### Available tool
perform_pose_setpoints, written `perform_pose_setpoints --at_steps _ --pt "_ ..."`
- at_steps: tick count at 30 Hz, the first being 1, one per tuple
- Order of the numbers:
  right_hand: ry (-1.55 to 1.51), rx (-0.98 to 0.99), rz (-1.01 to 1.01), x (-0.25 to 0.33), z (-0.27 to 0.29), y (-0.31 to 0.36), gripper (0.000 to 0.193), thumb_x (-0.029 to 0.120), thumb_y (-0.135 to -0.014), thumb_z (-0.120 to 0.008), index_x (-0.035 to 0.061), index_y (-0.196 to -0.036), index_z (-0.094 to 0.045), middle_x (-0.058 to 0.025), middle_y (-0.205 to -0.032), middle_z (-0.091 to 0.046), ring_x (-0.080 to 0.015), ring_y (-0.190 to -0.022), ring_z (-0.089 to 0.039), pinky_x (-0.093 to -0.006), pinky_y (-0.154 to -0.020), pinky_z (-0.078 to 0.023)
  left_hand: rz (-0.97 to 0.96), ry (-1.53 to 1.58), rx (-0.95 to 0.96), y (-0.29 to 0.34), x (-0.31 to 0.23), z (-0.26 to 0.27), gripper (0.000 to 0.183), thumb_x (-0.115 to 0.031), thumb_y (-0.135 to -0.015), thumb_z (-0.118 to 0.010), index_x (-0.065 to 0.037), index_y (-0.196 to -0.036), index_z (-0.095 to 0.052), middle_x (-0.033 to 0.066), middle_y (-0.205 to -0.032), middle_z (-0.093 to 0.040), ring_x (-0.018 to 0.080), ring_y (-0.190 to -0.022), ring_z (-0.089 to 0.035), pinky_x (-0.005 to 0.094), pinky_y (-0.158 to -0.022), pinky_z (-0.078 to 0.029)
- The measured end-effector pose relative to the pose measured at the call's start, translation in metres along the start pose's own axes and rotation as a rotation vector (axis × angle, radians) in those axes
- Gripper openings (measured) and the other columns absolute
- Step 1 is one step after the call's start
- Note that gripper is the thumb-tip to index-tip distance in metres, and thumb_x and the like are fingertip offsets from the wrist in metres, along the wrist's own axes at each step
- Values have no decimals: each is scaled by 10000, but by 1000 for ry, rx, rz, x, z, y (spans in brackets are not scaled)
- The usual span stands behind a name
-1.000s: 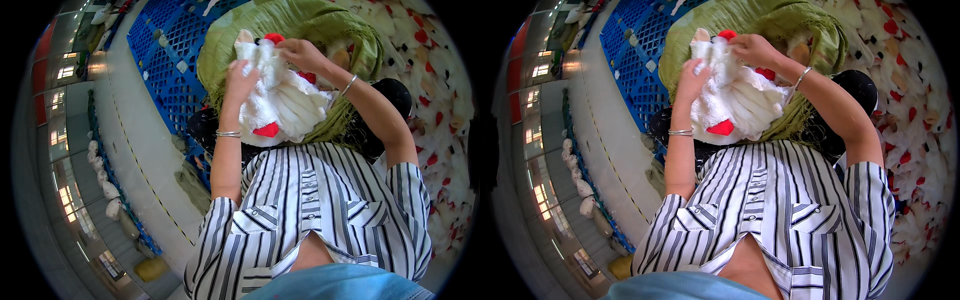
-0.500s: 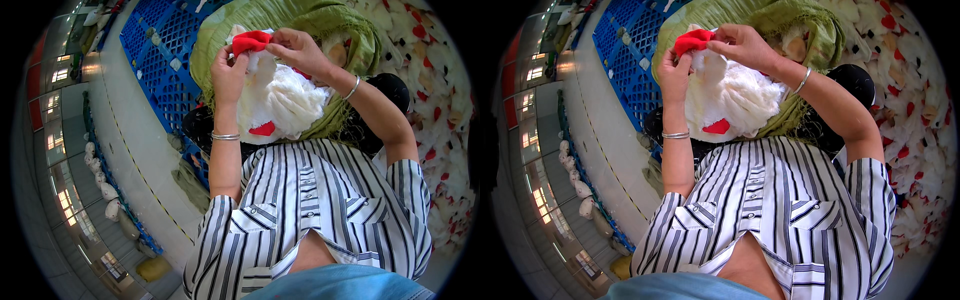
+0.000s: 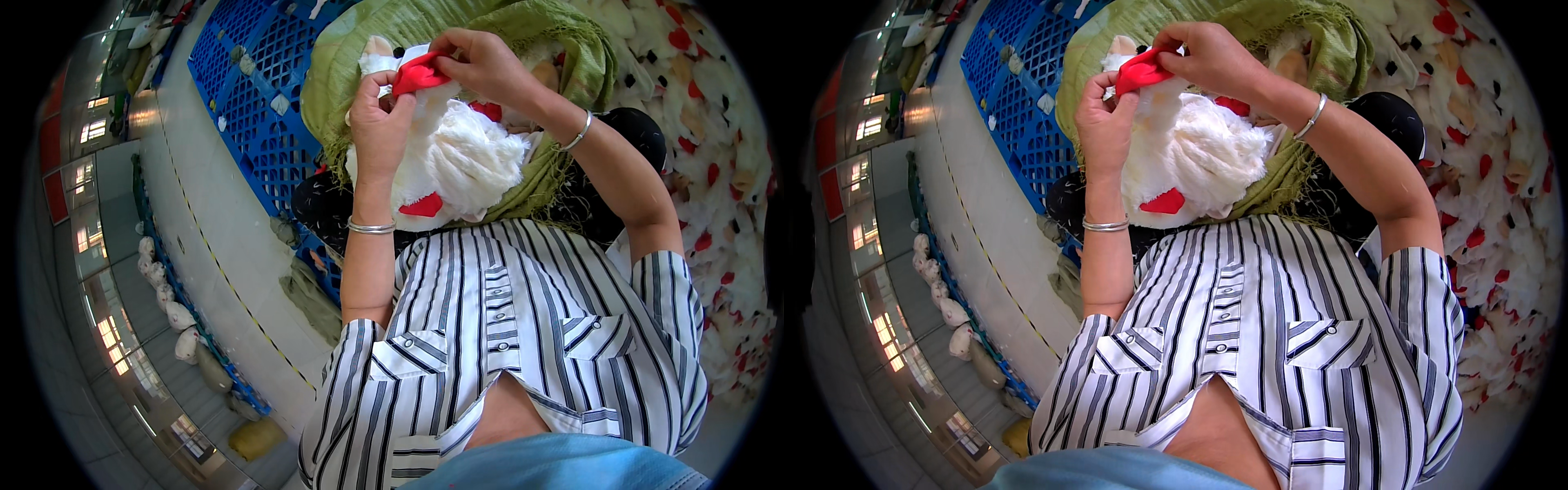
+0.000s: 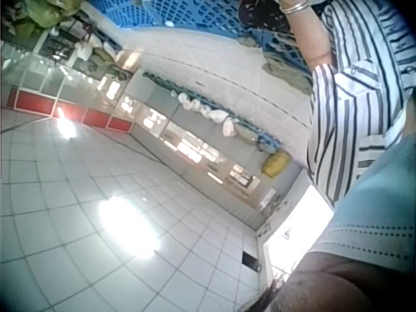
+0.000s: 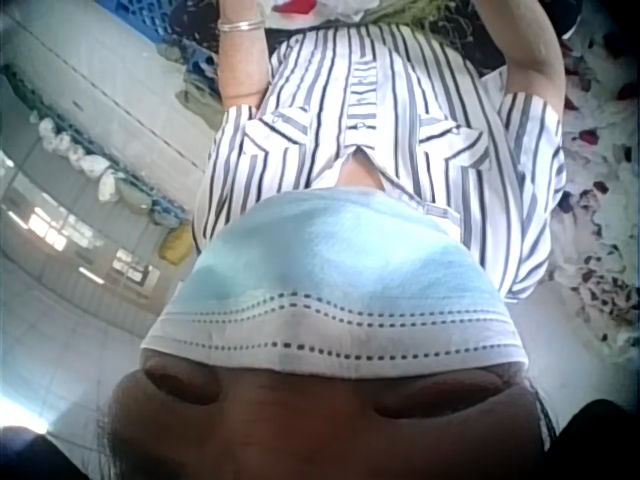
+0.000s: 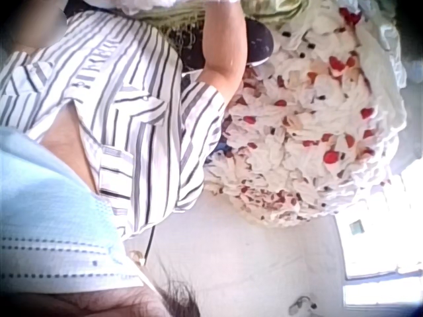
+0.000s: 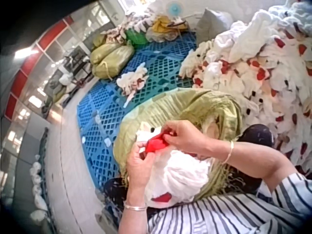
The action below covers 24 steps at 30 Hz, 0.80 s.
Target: The person is assembling white stuffed rabbit toys by hand. They repeatedly pick up the plush bodies and red fabric pieces, stuffing the red material into the white bodies and adjusting the features. The person handles the toys one at a time, occasionally picking up a paper document before returning to the assembly process.
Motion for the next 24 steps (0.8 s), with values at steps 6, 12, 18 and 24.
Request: perform_pose_setpoints --at_steps 6,12,18,24 --pt "-166 81 139 3 9 0 134 26 -999 -507 -6 -1069 -617 -16 -931 -625 -48 -866 -553 -223 -755 -476 74 -72 22 -4 -9 -5 181 -81 -907 -669 -18 -1076 -657 -32 -809 -615 20 -669 -514 195 -603 -443" --pt "-100 132 76 14 1 7 218 74 -977 -578 -14 -1173 -615 -20 -959 -642 -70 -886 -568 -239 -806 -491 25 -14 56 -4 5 -3 199 -71 -926 -643 -10 -1112 -681 -50 -770 -587 13 -611 -478 189 -533 -381" --pt "-42 128 85 18 0 9 267 107 -908 -668 -24 -1140 -640 -76 -947 -687 -118 -865 -623 -273 -793 -521 17 77 99 -2 -8 -8 252 -24 -922 -631 -20 -1168 -684 -36 -795 -624 13 -604 -487 183 -527 -392" --pt "206 -167 500 37 27 -3 131 89 -902 -667 -34 -900 -624 -58 -811 -640 -98 -737 -585 -253 -664 -498 160 32 111 -3 -13 -9 161 -86 -930 -685 -20 -1076 -678 -32 -785 -624 17 -582 -483 178 -515 -385"
Point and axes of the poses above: each hand's wrist, its own y-axis away from the middle knuckle, its own z-axis out of the back of the hand, x = y × z, the point moved 3 cm from there along -y, towards the middle knuckle
